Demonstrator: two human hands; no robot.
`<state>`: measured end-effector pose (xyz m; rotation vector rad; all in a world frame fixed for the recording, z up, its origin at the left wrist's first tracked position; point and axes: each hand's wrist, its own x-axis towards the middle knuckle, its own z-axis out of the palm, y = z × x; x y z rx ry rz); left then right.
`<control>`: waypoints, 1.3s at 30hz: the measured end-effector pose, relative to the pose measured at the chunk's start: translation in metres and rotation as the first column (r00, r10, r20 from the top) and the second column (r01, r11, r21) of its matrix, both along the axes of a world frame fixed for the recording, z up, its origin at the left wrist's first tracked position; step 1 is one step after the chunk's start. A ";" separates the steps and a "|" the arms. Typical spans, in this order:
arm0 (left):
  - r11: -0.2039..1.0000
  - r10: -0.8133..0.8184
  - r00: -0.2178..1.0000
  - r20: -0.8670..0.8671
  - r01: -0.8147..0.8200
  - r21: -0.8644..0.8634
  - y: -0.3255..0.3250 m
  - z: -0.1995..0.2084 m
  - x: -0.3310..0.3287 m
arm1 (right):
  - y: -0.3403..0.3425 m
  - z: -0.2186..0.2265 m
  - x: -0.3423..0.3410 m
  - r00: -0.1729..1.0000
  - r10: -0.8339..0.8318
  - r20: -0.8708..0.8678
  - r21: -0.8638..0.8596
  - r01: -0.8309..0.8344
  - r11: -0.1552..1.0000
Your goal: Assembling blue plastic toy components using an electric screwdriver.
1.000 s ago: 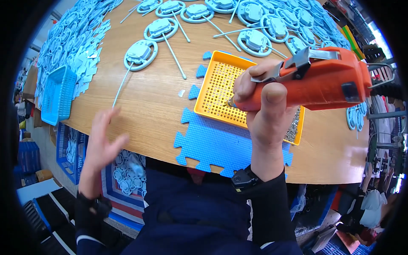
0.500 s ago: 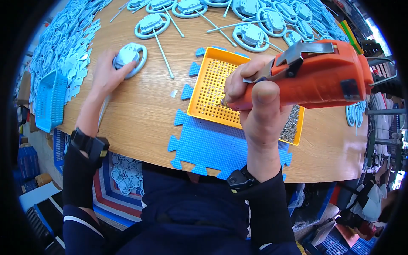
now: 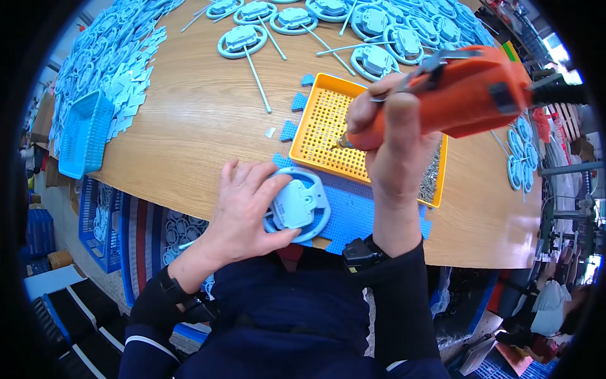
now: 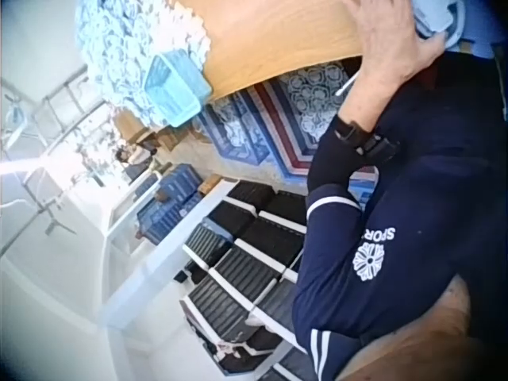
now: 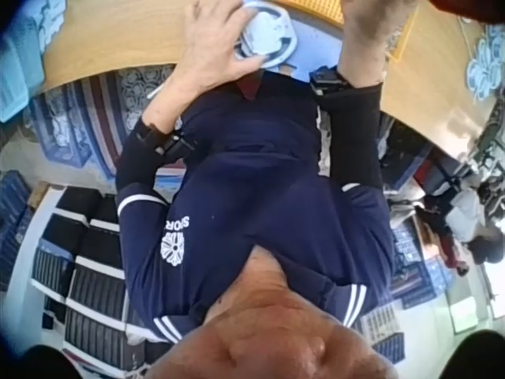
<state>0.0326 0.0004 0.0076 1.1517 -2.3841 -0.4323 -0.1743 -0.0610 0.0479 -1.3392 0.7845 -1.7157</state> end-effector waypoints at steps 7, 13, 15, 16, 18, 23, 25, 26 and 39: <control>0.999 0.026 0.996 0.086 -0.029 0.038 0.001 0.006 -0.011 | 0.045 0.034 0.011 0.998 0.056 0.011 -0.074 -0.055 0.996; 0.999 0.042 0.999 0.013 -0.042 -0.018 0.003 0.000 -0.012 | 0.058 0.018 0.025 0.992 0.092 -0.086 0.043 -0.088 0.995; 0.999 0.037 0.999 0.011 -0.037 -0.012 0.002 0.000 -0.012 | 0.060 0.018 0.027 0.992 0.085 -0.092 0.051 -0.081 0.995; 0.999 0.036 0.999 0.010 -0.036 -0.009 0.002 0.001 -0.013 | 0.061 0.019 0.028 0.992 0.077 -0.098 0.056 -0.072 0.996; 0.998 0.032 0.996 0.086 -0.036 0.045 0.002 0.004 -0.012 | 0.061 0.017 0.030 0.990 0.088 -0.115 0.070 -0.080 0.994; 0.998 0.030 0.994 0.104 -0.035 0.045 -0.001 0.003 -0.014 | 0.054 0.012 0.032 0.986 0.131 -0.102 0.075 -0.123 0.989; 0.998 0.035 0.992 0.119 -0.041 0.043 -0.003 0.002 -0.013 | 0.052 0.011 0.034 0.986 0.116 -0.119 0.071 -0.108 0.992; 0.999 0.036 0.994 0.101 -0.039 0.035 -0.003 0.003 -0.013 | 0.052 0.011 0.035 0.986 0.100 -0.136 0.068 -0.092 0.993; 0.975 -0.037 0.993 0.112 0.011 0.223 -0.100 0.028 0.086 | 0.012 0.022 -0.006 0.998 0.020 0.058 -0.025 -0.018 1.000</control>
